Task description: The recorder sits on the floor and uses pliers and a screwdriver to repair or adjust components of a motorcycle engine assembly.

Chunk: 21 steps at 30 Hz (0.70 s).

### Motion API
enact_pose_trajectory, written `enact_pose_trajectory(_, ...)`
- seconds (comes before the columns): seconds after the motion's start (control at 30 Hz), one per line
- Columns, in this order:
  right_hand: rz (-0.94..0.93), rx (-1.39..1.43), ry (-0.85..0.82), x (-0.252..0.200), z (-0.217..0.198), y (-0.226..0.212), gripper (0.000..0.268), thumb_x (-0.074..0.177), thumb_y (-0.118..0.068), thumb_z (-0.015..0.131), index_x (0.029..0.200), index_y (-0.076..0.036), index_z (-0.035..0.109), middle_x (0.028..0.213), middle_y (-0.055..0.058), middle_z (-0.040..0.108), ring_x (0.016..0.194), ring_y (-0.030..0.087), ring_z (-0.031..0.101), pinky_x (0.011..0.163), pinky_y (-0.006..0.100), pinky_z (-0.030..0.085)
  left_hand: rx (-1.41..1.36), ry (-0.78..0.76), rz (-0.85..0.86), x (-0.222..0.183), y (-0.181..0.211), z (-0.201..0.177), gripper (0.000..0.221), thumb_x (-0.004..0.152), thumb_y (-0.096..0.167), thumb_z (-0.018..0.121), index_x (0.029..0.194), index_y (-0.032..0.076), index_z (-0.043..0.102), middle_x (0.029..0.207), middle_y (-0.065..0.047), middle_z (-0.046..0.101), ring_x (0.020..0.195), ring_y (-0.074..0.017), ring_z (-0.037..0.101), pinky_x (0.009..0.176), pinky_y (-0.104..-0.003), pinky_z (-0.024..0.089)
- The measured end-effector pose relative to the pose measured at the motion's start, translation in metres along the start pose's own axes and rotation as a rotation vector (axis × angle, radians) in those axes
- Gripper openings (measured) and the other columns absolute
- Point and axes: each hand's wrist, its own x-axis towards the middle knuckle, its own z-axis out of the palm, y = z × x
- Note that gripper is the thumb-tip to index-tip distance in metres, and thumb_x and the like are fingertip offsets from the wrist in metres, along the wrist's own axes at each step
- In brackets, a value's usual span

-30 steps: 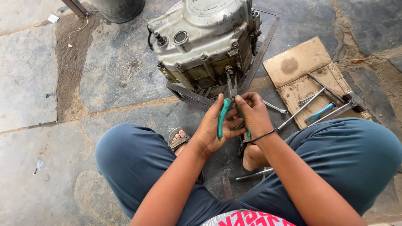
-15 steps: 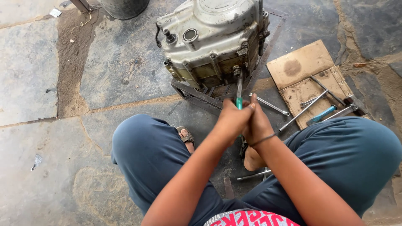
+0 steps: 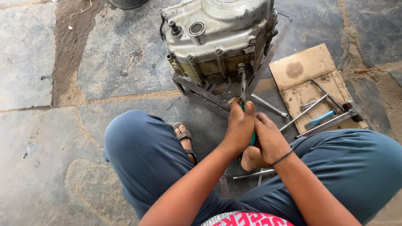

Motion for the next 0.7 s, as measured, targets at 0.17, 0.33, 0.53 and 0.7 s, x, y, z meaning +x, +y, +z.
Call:
enact_pose_trajectory(0.17,0.175,-0.083,-0.087,-0.016,0.028,-0.032,0.031,0.102,-0.025,0.054,0.122,-0.004,0.064,0.1,0.004,0.07,0.087,0.012,0.064,0.076,0.029,0.051,-0.156,-0.082,-0.014,-0.006,0.0,-0.006,0.107,0.092,0.084,0.03,0.15,-0.006,0.031,0.129,-0.023,0.053,0.122,-0.0305,0.055,0.108,-0.041,0.042)
enact_pose_trajectory(0.33,0.226,-0.134,0.001,-0.032,0.037,-0.051,0.03,0.102,-0.025,0.055,0.123,-0.007,0.064,0.097,0.006,0.067,0.085,0.017,0.061,0.073,0.033,0.05,-0.369,-0.223,-0.252,-0.004,0.005,-0.008,0.098,0.093,0.079,0.034,0.158,0.006,0.019,0.135,-0.018,0.049,0.119,-0.0326,0.061,0.09,-0.05,0.058)
enact_pose_trajectory(0.53,0.212,-0.107,-0.001,-0.038,0.035,-0.053,0.029,0.099,-0.022,0.057,0.122,-0.007,0.064,0.105,0.005,0.068,0.097,0.017,0.064,0.082,0.034,0.051,-0.521,-0.211,-0.378,0.0,-0.021,0.001,0.085,0.1,0.074,0.028,0.152,0.006,0.033,0.119,-0.014,0.05,0.111,-0.0239,0.052,0.098,-0.039,0.048)
enact_pose_trajectory(0.7,0.259,-0.129,0.014,-0.043,0.041,-0.07,0.026,0.096,-0.023,0.054,0.119,-0.012,0.061,0.105,0.001,0.065,0.096,0.016,0.063,0.081,0.037,0.052,-0.575,-0.224,-0.44,0.005,-0.003,-0.004,0.089,0.093,0.079,0.028,0.153,0.012,0.027,0.117,-0.017,0.055,0.1,-0.0286,0.061,0.088,-0.046,0.055)
